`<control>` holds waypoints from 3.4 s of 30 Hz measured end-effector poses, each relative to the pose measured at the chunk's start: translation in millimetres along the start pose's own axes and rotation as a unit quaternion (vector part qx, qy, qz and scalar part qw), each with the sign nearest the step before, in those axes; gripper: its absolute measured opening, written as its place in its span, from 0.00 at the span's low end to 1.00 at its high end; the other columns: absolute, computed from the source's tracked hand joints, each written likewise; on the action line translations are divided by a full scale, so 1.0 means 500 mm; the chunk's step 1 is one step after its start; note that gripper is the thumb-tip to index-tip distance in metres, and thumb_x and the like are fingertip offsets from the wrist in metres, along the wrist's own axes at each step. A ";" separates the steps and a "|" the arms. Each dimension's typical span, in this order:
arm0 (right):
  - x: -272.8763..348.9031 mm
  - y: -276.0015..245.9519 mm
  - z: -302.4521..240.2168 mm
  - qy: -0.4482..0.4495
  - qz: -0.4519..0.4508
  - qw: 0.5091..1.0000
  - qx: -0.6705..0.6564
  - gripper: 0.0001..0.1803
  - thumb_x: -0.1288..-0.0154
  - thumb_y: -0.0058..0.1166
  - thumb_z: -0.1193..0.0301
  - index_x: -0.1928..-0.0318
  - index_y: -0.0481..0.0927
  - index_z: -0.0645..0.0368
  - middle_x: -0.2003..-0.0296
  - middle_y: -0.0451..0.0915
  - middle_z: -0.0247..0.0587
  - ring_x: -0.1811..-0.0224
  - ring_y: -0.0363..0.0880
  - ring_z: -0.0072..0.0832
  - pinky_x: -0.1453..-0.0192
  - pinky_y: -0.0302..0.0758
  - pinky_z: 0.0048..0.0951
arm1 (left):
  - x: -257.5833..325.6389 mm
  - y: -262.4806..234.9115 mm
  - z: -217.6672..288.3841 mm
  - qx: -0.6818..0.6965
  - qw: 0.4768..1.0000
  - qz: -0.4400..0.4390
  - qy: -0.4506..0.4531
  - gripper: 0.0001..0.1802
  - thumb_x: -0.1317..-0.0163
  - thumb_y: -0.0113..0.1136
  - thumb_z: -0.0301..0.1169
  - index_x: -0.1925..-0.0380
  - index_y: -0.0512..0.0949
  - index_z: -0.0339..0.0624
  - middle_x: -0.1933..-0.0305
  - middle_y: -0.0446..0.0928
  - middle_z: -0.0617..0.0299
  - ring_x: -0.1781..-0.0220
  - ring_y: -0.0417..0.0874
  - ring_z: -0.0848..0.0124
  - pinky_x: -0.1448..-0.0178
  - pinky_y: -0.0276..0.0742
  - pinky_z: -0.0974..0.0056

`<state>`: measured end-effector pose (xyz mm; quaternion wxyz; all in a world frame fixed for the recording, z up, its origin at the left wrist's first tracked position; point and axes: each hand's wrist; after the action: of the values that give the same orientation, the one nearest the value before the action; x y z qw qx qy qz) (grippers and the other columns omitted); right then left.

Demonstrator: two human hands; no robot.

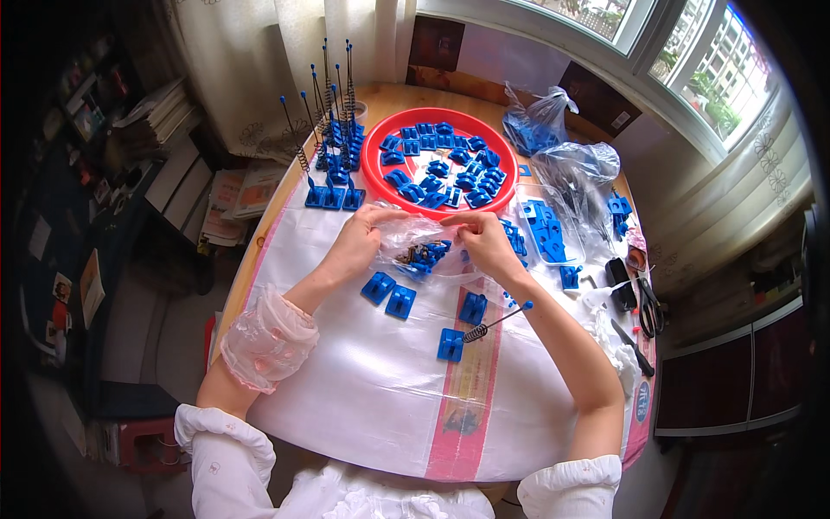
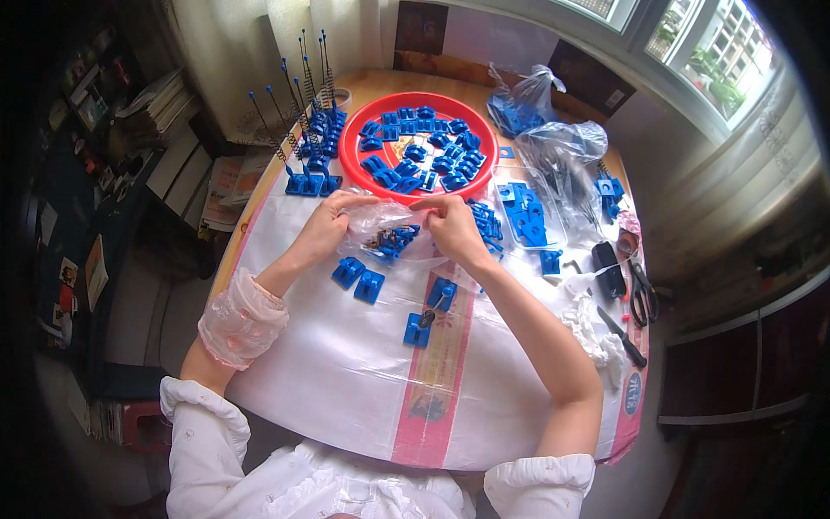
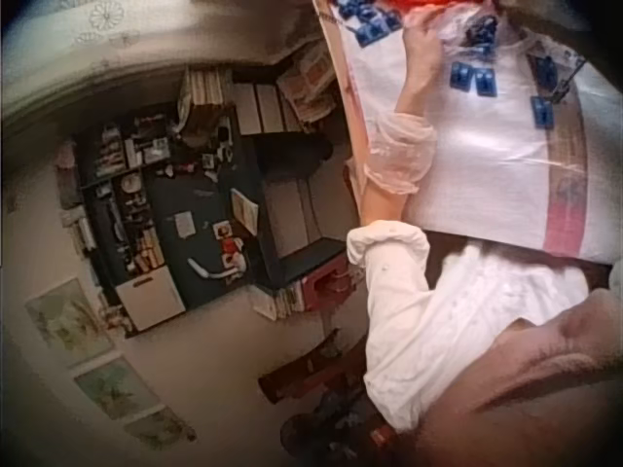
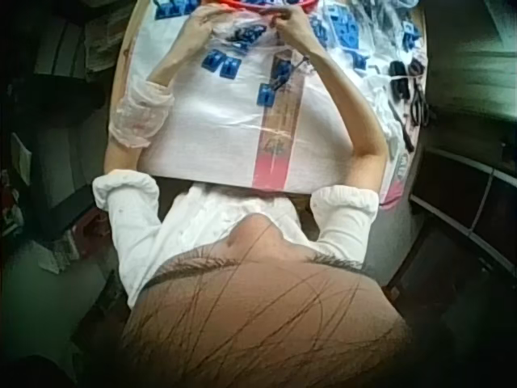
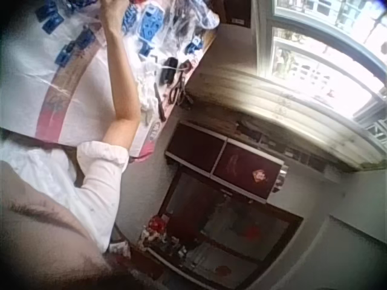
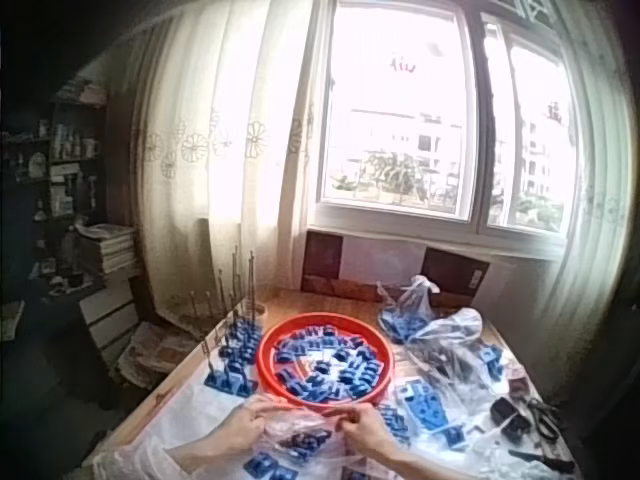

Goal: Assembling components by threading wires and springs through blue plastic housings.

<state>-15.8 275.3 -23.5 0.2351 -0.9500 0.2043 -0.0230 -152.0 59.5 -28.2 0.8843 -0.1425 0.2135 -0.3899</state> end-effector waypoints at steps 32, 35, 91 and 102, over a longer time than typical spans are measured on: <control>0.010 0.013 -0.019 -0.239 0.078 0.895 0.368 0.05 0.41 0.59 0.73 0.69 0.85 0.60 0.69 0.84 0.47 0.62 0.85 0.45 0.58 0.81 0.43 | 0.020 -0.036 0.079 -0.288 0.934 -0.131 0.165 0.09 0.34 0.68 0.35 0.59 0.85 0.43 0.54 0.79 0.58 0.57 0.86 0.58 0.49 0.84 0.55; 0.026 0.001 -0.041 -0.203 0.047 0.923 0.324 0.08 0.38 0.62 0.68 0.65 0.87 0.60 0.66 0.85 0.48 0.60 0.85 0.47 0.54 0.81 0.45 | 0.022 -0.039 0.074 -0.285 0.941 -0.138 0.117 0.15 0.32 0.66 0.39 0.51 0.85 0.43 0.49 0.78 0.55 0.52 0.86 0.57 0.46 0.83 0.56; 0.459 -0.126 -0.110 -0.149 0.017 0.970 0.192 0.10 0.38 0.64 0.79 0.56 0.85 0.59 0.63 0.85 0.42 0.61 0.85 0.40 0.58 0.80 0.37 | 0.169 0.084 0.271 0.004 0.989 -0.126 0.081 0.13 0.42 0.77 0.33 0.58 0.88 0.42 0.65 0.79 0.64 0.72 0.73 0.75 0.67 0.72 0.68; 0.456 -0.134 -0.089 -0.120 0.020 0.978 0.167 0.08 0.37 0.63 0.80 0.58 0.86 0.60 0.65 0.85 0.42 0.61 0.85 0.39 0.58 0.80 0.36 | 0.154 0.074 0.243 0.192 0.975 -0.104 -0.046 0.09 0.33 0.68 0.27 0.56 0.87 0.34 0.55 0.87 0.60 0.60 0.85 0.78 0.52 0.83 0.72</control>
<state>211.8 218.8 34.5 0.4136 -0.8890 0.1866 0.0616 -23.0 36.3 41.5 0.8585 -0.0093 0.0772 -0.5068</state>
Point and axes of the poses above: each hand's wrist, its own x-axis away from the middle knuckle, its own y-axis out of the palm, z = x × y
